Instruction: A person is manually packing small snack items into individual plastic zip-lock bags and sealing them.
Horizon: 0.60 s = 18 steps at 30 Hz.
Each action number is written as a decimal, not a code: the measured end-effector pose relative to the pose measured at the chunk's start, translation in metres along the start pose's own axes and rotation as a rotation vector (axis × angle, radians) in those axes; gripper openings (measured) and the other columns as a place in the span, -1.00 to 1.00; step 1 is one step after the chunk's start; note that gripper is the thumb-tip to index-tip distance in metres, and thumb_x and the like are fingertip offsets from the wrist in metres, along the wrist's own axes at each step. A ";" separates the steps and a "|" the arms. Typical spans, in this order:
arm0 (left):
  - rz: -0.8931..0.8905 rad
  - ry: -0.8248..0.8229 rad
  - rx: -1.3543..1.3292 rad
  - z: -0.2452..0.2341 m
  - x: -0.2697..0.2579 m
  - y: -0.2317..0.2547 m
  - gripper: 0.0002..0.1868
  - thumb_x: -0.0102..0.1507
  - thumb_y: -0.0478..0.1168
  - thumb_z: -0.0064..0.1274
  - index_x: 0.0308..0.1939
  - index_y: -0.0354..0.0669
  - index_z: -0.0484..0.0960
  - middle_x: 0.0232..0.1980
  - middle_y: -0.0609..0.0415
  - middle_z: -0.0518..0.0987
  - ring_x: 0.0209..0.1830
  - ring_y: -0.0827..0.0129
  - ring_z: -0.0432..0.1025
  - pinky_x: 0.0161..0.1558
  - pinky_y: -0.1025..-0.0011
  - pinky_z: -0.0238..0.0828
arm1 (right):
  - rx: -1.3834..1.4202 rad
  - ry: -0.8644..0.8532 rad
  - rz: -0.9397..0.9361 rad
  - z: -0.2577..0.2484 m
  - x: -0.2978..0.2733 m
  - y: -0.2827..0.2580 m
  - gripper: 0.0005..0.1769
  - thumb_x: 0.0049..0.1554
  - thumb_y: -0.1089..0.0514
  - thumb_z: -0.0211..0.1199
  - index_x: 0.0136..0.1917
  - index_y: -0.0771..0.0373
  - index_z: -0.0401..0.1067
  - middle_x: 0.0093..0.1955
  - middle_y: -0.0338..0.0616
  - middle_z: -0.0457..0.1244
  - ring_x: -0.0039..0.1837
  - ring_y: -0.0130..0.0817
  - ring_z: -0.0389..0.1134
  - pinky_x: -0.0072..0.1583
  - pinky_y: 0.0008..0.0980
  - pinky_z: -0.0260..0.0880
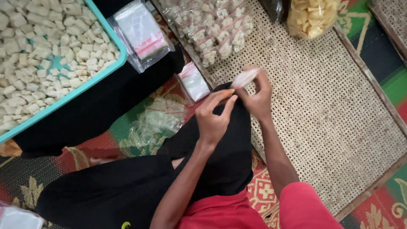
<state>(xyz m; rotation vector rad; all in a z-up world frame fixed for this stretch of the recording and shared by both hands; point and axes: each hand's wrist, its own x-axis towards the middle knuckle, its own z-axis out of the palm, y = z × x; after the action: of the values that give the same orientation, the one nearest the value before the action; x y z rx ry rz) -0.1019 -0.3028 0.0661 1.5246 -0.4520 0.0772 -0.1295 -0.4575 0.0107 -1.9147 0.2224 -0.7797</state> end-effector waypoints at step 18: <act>-0.537 -0.184 0.020 -0.115 -0.085 -0.076 -0.76 0.24 -0.31 0.29 -0.01 -0.20 0.78 -0.08 -0.08 0.77 -0.08 0.19 0.66 -0.14 0.33 0.69 | -0.346 0.004 0.373 -0.016 0.113 0.226 -0.70 0.07 0.19 0.44 0.05 0.28 0.47 -0.02 0.04 0.30 0.12 -0.08 0.43 0.08 -0.08 0.45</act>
<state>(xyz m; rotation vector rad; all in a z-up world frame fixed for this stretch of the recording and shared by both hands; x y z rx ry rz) -0.1275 -0.1764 -0.0313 1.6341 -0.1743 -0.4810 -0.0108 -0.6293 -0.1324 -2.1046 0.7343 -0.5159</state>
